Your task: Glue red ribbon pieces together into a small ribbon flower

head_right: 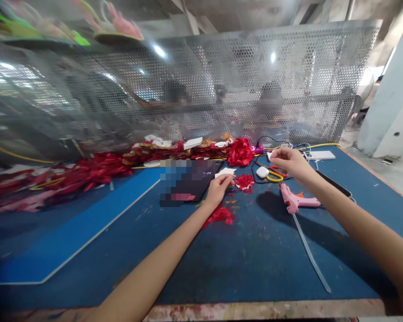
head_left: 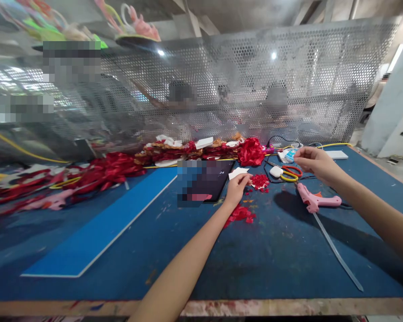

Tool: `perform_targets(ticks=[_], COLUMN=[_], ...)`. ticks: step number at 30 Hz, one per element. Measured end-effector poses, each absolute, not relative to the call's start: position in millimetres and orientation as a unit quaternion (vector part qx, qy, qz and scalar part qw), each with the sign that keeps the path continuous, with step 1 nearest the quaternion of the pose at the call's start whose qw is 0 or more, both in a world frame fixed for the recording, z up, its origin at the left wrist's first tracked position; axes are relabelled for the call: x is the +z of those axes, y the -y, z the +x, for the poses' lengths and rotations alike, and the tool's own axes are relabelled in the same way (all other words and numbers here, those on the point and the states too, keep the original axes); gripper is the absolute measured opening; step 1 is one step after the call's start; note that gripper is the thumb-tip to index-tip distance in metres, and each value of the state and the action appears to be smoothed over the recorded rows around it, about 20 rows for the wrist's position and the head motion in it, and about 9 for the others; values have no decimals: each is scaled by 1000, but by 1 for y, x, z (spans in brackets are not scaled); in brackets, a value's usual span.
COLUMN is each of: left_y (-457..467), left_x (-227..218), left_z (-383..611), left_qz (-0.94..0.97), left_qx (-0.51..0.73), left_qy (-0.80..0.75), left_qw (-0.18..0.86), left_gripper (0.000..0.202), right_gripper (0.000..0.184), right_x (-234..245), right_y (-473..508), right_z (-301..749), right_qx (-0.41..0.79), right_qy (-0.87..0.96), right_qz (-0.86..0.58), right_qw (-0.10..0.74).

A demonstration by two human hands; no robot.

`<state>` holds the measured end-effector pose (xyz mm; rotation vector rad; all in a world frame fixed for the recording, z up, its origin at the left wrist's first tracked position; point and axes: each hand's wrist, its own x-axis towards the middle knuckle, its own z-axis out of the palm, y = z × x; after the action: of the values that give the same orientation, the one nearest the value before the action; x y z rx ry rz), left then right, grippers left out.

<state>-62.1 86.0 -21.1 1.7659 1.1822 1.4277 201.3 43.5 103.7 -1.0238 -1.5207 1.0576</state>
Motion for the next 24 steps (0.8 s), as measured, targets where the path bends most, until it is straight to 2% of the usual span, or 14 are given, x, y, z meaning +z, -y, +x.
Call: perform_targets(ticks=[5,14,24], left_y=[-88,-88,-85], left_x=[-24,-24,-19], left_z=[-65,-64,-56], left_qz=[652,624,594], left_qx=[519,527,547], left_qy=[-462,-464,-456], left_qw=[302,343,375], left_gripper=[28,26,37], right_gripper=[27,23,21], right_x=[96,97,94], right_y=[-46,-45,-41], right_z=[200,205,210], right_qx=[435,441,466], right_qy=[641,642,622], right_qz=[-433,-431,-420], right_qw=[461,456,468])
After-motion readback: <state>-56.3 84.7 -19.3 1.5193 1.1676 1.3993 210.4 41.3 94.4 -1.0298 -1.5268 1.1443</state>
